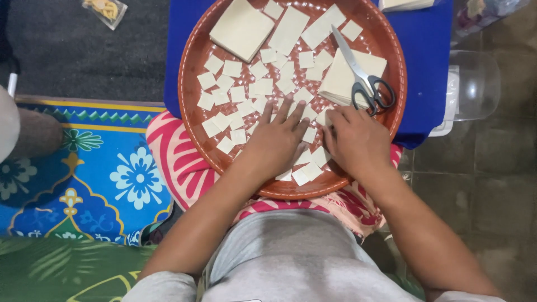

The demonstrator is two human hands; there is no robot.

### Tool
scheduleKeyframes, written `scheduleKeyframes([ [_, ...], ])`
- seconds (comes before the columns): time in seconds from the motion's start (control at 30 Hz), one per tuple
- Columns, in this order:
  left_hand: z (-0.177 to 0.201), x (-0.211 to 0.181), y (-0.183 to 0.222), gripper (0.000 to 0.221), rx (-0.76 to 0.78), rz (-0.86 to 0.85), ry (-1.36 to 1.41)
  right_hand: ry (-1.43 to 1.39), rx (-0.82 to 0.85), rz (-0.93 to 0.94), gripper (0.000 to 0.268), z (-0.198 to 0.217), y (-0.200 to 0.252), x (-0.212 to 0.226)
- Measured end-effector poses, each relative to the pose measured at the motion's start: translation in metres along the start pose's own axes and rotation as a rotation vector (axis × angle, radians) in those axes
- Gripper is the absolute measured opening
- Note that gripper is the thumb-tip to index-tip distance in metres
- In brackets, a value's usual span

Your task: Cutting and arranging small square pieces of paper on a large tray using scissors.

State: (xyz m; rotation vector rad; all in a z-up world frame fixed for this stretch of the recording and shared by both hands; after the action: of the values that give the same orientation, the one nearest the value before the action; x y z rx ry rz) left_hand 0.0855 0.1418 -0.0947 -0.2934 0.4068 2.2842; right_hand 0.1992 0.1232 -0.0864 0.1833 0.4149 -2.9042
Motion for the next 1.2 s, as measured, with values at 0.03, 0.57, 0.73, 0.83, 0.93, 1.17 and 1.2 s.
scheduleKeyframes([
  [0.03, 0.0, 0.0, 0.0, 0.053, 0.003, -0.003, 0.004, 0.002, 0.005, -0.002, 0.031, 0.0, 0.0, 0.0],
  [0.57, 0.023, -0.002, 0.003, 0.044, -0.319, -0.065, 0.182, -0.394, 0.102, -0.224, 0.034, 0.015, -0.004, -0.015],
  [0.73, 0.059, -0.005, 0.028, 0.043, -0.562, -0.097, 0.704, -1.286, 0.341, -0.583, 0.045, 0.007, 0.012, -0.016],
  [0.83, 0.064, -0.004, 0.039, 0.044, -0.686, -0.117, 0.833, -1.596, 0.397, -0.667, 0.035, 0.001, 0.023, -0.003],
  [0.93, 0.07, -0.002, 0.051, 0.035, -0.797, -0.094, 0.883, -1.716, 0.417, -0.718, 0.034, 0.001, 0.03, 0.006],
  [1.17, 0.073, 0.005, 0.064, 0.028, -0.976, -0.084, 0.878, -1.703, 0.349, -0.634, 0.035, 0.03, 0.031, 0.015],
  [1.2, 0.076, 0.006, 0.066, 0.028, -0.996, -0.069, 0.875, -1.668, 0.342, -0.623, 0.034, 0.04, 0.029, 0.015],
])
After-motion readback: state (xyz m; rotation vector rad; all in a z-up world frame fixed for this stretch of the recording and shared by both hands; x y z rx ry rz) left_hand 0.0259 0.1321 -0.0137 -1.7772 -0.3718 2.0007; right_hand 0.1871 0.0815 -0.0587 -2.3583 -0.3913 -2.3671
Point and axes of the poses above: each hand's wrist, its own y-axis away from the middle knuckle, its own z-axis out of the back of the hand, x = y × z, the point moved 10 cm from there along -y, towards the middle knuckle, and after that the axes turned 4 degrees about y, right-handed, at the moved point
